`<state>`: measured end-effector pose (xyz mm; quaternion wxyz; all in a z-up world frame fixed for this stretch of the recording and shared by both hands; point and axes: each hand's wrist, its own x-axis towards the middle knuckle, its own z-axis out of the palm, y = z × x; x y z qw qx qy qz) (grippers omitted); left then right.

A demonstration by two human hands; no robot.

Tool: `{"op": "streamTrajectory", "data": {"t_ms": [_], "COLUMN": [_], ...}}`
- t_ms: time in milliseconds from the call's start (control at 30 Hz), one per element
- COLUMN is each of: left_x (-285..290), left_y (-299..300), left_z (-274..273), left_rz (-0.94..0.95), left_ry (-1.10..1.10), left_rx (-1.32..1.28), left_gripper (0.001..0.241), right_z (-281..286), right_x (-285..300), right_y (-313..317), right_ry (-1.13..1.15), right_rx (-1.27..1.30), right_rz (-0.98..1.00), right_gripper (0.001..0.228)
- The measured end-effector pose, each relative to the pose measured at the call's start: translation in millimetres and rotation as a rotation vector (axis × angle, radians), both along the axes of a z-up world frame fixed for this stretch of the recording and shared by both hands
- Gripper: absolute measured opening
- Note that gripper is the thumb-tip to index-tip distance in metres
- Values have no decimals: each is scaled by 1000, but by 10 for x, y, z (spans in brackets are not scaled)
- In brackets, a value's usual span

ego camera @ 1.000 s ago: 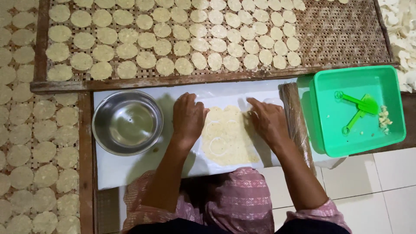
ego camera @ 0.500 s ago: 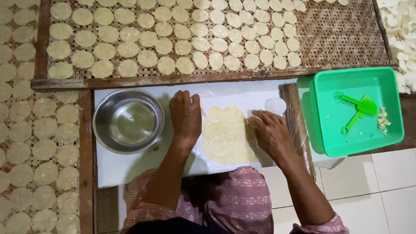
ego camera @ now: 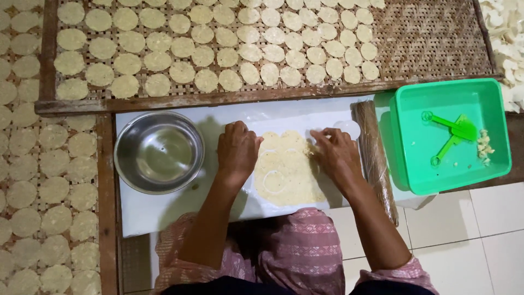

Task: Rolling out dough with a rolling pin and using a circular mold to cut small discs to be placed on a drying rack.

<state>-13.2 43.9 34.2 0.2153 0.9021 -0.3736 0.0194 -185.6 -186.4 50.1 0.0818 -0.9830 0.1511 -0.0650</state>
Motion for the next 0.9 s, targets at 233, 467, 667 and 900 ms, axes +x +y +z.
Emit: {"op": "streamTrajectory", "data": {"t_ms": [233, 467, 667, 900], "left_x": [-24, -52, -39, -154], "left_y": [32, 50, 122, 300], "left_z": [98, 193, 60, 88], "left_rz": [20, -2, -61, -107], "left_ry": [-15, 92, 127, 125], "left_rx": [41, 2, 7, 3], "left_gripper": [23, 23, 37, 18], "right_z": [378, 429, 745, 601], "right_x": [-29, -145, -338, -576], "right_y": [352, 286, 468, 453], "right_ry": [55, 165, 82, 81], "right_rx": [21, 279, 438, 378], "right_rz": [-9, -174, -179, -88], "right_gripper": [19, 22, 44, 36]}}
